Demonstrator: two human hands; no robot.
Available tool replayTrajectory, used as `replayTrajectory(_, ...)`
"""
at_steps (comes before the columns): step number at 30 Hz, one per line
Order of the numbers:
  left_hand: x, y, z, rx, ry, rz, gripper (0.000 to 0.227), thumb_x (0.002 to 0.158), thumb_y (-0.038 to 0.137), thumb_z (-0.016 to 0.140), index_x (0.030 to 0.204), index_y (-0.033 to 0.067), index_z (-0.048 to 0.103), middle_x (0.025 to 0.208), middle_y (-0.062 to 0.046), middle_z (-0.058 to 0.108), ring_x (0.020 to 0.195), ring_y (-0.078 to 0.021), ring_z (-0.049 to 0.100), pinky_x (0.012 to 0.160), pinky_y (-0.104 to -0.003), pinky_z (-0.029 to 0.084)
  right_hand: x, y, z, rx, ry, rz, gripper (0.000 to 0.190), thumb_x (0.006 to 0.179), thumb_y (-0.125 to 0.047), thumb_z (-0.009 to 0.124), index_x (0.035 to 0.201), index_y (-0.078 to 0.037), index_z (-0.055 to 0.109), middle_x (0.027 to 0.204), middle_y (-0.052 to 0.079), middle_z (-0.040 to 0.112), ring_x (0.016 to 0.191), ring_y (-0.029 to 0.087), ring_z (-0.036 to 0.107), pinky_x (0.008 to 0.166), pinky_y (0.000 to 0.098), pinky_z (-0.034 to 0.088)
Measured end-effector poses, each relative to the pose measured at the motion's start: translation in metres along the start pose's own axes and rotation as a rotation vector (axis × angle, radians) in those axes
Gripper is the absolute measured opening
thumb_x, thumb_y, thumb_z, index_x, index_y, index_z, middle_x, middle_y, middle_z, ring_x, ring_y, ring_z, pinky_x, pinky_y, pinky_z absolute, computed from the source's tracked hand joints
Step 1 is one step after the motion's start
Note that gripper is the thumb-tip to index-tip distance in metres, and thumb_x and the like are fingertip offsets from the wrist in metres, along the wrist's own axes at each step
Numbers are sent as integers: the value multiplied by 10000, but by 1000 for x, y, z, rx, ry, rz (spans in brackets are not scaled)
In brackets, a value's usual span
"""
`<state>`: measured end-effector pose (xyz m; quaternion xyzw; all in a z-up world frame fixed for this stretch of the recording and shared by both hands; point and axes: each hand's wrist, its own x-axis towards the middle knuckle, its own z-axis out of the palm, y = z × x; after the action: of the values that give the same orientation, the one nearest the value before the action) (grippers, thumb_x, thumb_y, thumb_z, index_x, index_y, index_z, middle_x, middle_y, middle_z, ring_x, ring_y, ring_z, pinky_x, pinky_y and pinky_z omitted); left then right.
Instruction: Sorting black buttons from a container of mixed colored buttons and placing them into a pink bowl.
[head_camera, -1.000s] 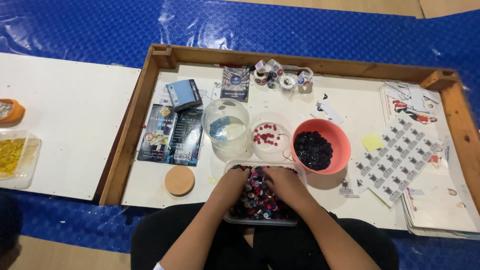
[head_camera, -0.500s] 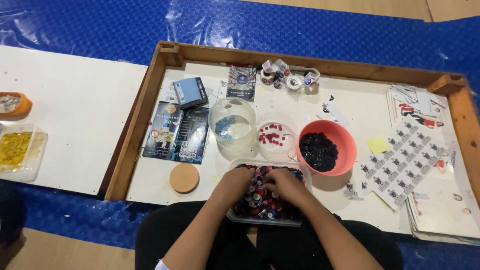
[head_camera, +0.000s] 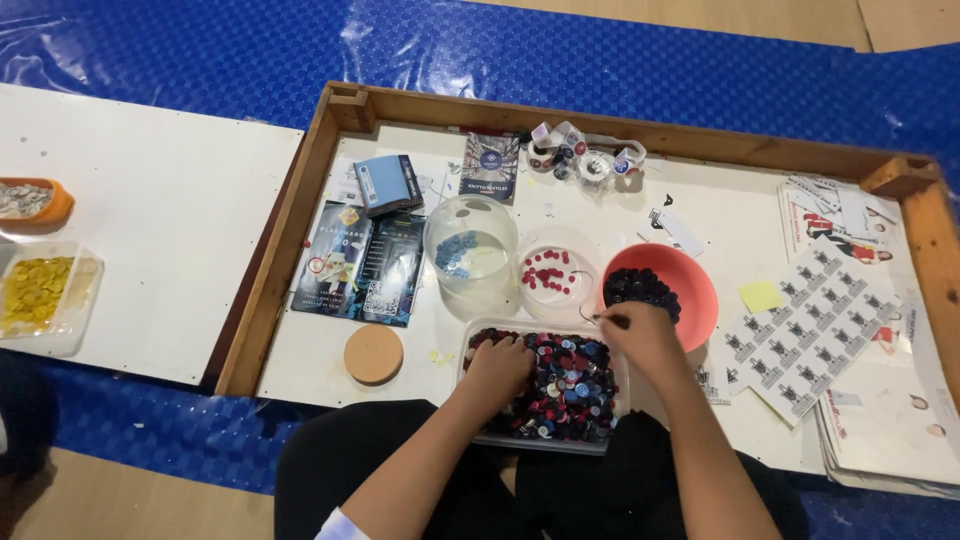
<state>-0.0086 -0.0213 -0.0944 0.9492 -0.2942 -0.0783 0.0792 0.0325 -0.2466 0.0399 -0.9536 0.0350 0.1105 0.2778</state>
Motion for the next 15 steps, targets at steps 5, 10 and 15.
replayTrajectory(5, 1, -16, 7, 10, 35, -22, 475, 732, 171, 854, 1164, 57, 693, 1069, -120, 715, 1030, -318, 678, 837, -464, 529, 19, 52, 2, -284, 113, 51, 225, 930, -313, 671, 1048, -182, 812, 971, 66, 790, 948, 258, 752, 840, 373, 608)
replayTrajectory(10, -7, -28, 3, 26, 71, -86, 349, 732, 110, 826, 1056, 49, 713, 946, -95, 708, 933, -299, 696, 803, -430, 556, 26, 58, 24, -391, 215, 18, 268, 1009, -269, 591, 1069, -115, 802, 915, 101, 764, 893, 258, 759, 792, 353, 621)
replayTrajectory(15, -11, -21, -10, 50, -36, -102, 109, 803, 25, 734, 910, 38, 750, 882, -113, 700, 853, -295, 708, 754, -394, 564, -16, -16, 63, 10, -67, -158, 313, 945, -352, 609, 1161, -165, 737, 1137, 111, 745, 1136, 333, 671, 976, 461, 530)
